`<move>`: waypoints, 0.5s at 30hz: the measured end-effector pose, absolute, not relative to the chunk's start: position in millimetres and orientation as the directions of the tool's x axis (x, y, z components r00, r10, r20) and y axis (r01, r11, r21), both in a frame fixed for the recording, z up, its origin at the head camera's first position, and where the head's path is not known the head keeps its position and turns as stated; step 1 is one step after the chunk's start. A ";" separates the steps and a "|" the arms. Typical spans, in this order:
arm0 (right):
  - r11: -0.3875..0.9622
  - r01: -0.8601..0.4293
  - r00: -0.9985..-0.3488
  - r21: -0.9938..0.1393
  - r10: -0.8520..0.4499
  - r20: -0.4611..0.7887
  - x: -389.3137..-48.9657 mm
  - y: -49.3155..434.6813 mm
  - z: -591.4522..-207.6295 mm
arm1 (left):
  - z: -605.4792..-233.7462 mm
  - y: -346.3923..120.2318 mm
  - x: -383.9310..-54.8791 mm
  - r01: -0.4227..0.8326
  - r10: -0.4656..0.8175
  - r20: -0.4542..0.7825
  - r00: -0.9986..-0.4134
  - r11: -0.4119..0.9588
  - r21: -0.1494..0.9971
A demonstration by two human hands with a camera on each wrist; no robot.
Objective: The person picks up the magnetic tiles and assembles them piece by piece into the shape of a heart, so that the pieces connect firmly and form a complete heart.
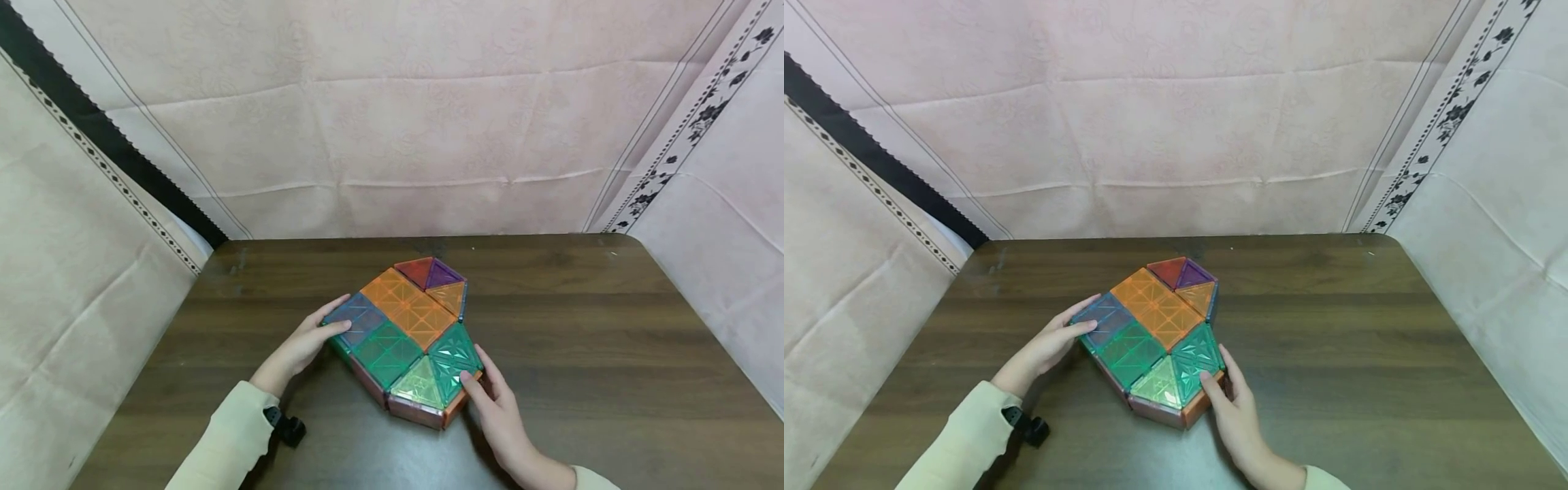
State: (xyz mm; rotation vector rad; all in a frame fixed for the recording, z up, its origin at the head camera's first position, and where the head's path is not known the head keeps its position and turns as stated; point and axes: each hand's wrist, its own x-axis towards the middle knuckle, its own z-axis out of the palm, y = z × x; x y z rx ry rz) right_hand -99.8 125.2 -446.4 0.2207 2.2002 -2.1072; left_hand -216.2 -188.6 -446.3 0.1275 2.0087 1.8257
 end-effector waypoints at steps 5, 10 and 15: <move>0.070 0.129 -0.992 -0.989 0.024 -0.127 -98.2 126.2 -450.7 | -446.3 -187.3 -208.6 -0.210 0.318 -0.235 -0.918 0.110 0.971; 0.090 0.105 -0.994 -0.990 0.001 -0.106 -105.9 134.8 -454.1 | -447.2 -180.3 -192.0 -0.204 0.257 -0.220 -0.941 0.085 0.975; 0.134 0.080 -0.996 -0.988 -0.027 -0.084 -124.9 152.1 -454.6 | -450.4 -164.3 -168.2 -0.179 0.143 -0.187 -0.972 0.062 0.982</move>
